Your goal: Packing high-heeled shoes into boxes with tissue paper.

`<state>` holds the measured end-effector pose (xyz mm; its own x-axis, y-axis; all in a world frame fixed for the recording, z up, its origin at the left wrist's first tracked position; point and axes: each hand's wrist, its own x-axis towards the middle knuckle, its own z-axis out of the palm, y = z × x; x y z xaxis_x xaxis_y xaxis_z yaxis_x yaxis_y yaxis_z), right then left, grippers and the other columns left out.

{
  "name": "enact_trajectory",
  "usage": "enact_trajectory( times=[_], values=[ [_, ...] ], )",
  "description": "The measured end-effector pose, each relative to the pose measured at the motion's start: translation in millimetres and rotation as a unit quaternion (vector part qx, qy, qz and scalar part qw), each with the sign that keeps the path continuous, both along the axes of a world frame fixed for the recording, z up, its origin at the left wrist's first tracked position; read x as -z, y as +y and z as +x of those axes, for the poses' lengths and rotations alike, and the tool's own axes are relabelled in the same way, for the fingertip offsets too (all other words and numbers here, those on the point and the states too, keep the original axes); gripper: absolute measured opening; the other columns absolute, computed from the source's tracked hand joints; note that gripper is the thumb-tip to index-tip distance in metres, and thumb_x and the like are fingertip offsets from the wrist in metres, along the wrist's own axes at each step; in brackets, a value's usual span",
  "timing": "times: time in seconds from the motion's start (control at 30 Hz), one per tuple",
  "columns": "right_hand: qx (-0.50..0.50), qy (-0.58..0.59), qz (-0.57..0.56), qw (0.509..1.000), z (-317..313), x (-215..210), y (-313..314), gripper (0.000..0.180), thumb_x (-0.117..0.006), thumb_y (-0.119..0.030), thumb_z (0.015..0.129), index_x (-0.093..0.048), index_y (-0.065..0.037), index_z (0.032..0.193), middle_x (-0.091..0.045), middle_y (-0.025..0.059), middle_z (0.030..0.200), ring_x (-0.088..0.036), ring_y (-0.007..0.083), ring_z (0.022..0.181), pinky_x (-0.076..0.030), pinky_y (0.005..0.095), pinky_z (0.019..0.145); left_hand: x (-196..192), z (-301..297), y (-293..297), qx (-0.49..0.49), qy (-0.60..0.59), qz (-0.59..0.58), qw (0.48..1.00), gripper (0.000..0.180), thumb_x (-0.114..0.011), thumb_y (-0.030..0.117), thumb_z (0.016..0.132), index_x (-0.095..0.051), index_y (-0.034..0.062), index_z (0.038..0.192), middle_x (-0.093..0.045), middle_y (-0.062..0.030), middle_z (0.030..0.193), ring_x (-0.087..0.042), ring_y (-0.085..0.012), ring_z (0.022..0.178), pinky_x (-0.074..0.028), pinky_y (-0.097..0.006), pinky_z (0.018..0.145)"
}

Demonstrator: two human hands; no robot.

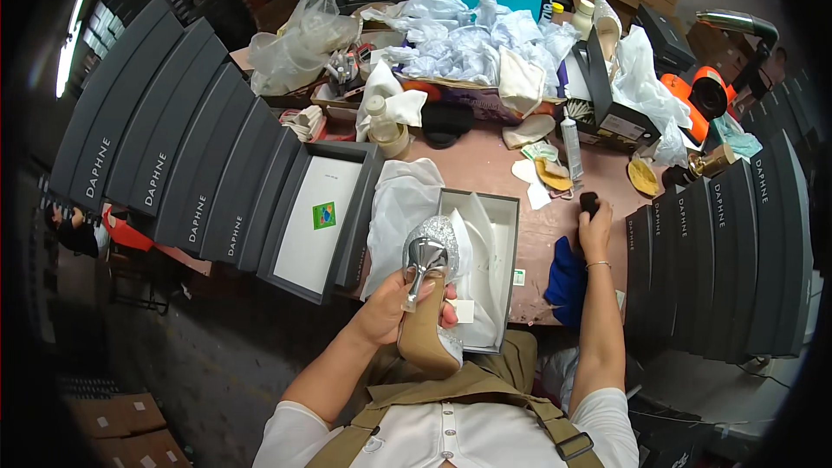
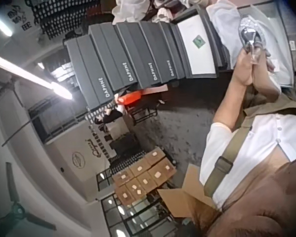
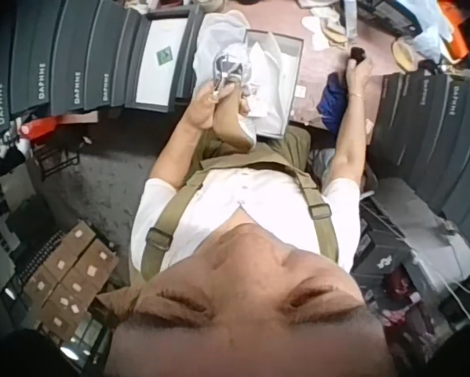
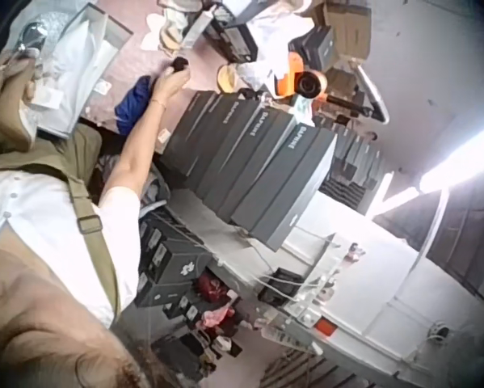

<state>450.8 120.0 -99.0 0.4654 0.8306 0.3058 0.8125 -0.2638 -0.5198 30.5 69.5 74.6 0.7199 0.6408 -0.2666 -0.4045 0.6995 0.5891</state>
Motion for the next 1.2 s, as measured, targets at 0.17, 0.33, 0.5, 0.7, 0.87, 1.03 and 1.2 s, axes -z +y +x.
enact_trajectory(
  times=[0.17, 0.33, 0.5, 0.7, 0.87, 1.03, 1.2],
  values=[
    [-0.322, 0.121, 0.134, 0.929, -148, -182, -55, 0.042, -0.056, -0.001, 0.079, -0.058, -0.001, 0.121, -0.052, 0.0171, 0.112, -0.056, 0.0281, 0.099, -0.046, 0.0330, 0.085, 20, -3, -23, -0.039, 0.034, -0.037, 0.998, 0.025, -0.063, 0.007, 0.087, -0.052, 0.0002, 0.108, -0.061, -0.0106, 0.092, -0.066, -0.0227, 0.079, -0.056, -0.035, 0.073],
    [-0.424, -0.002, 0.107, 0.899, -248, -195, -103, 0.051, -0.063, -0.004, 0.069, -0.059, -0.001, 0.120, -0.053, 0.0127, 0.099, -0.053, 0.0280, 0.088, -0.046, 0.0368, 0.078, 31, -7, -51, -0.002, 0.032, 0.010, 0.999, 0.027, -0.064, 0.004, 0.084, -0.054, -0.0003, 0.109, -0.062, -0.0088, 0.090, -0.065, -0.0194, 0.079, -0.056, -0.033, 0.072],
    [-0.456, 0.062, 0.029, 0.887, -242, -188, -142, 0.044, -0.060, 0.000, 0.074, -0.060, -0.001, 0.117, -0.054, 0.0135, 0.099, -0.055, 0.0276, 0.088, -0.047, 0.0356, 0.076, 27, -20, -62, -0.065, 0.017, -0.002, 0.998, 0.026, -0.064, 0.002, 0.085, -0.055, -0.0017, 0.109, -0.064, -0.0091, 0.094, -0.066, -0.0184, 0.079, -0.056, -0.032, 0.073],
    [-0.404, 0.066, 0.163, 0.898, -205, -259, -122, 0.046, -0.060, 0.006, 0.069, -0.064, -0.005, 0.114, -0.056, 0.0124, 0.103, -0.058, 0.0277, 0.091, -0.049, 0.0360, 0.079, -16, -25, -33, -0.018, 0.236, 0.257, 0.937, 0.031, -0.059, 0.002, 0.087, -0.050, 0.0000, 0.116, -0.061, -0.0061, 0.096, -0.061, -0.0114, 0.083, -0.052, -0.028, 0.075],
    [-0.535, -0.201, 0.142, 0.808, -210, -226, -99, 0.034, -0.060, -0.018, 0.075, -0.065, -0.009, 0.107, -0.057, 0.0064, 0.100, -0.055, 0.0232, 0.087, -0.044, 0.0352, 0.074, -12, -23, -43, 0.074, 0.277, 0.346, 0.893, 0.030, -0.058, 0.001, 0.086, -0.049, 0.0012, 0.115, -0.059, -0.0048, 0.089, -0.058, -0.0108, 0.077, -0.050, -0.028, 0.071],
    [-0.479, -0.081, 0.170, 0.858, -212, -206, -112, 0.038, -0.061, -0.011, 0.074, -0.065, -0.009, 0.112, -0.057, 0.0045, 0.097, -0.055, 0.0220, 0.089, -0.044, 0.0361, 0.075, -5, -17, -40, 0.069, 0.221, 0.241, 0.943, 0.025, -0.058, 0.002, 0.088, -0.049, 0.0017, 0.112, -0.059, -0.0041, 0.086, -0.059, -0.0122, 0.075, -0.050, -0.029, 0.070],
    [-0.325, -0.117, 0.070, 0.936, -161, -128, -77, 0.039, -0.064, -0.008, 0.076, -0.063, -0.008, 0.115, -0.058, 0.0131, 0.107, -0.056, 0.0293, 0.096, -0.042, 0.0391, 0.086, 5, -25, 0, 0.012, 0.287, 0.190, 0.939, 0.028, -0.060, 0.002, 0.083, -0.051, -0.0018, 0.109, -0.062, -0.0105, 0.090, -0.066, -0.0194, 0.073, -0.055, -0.034, 0.067]
  ],
)
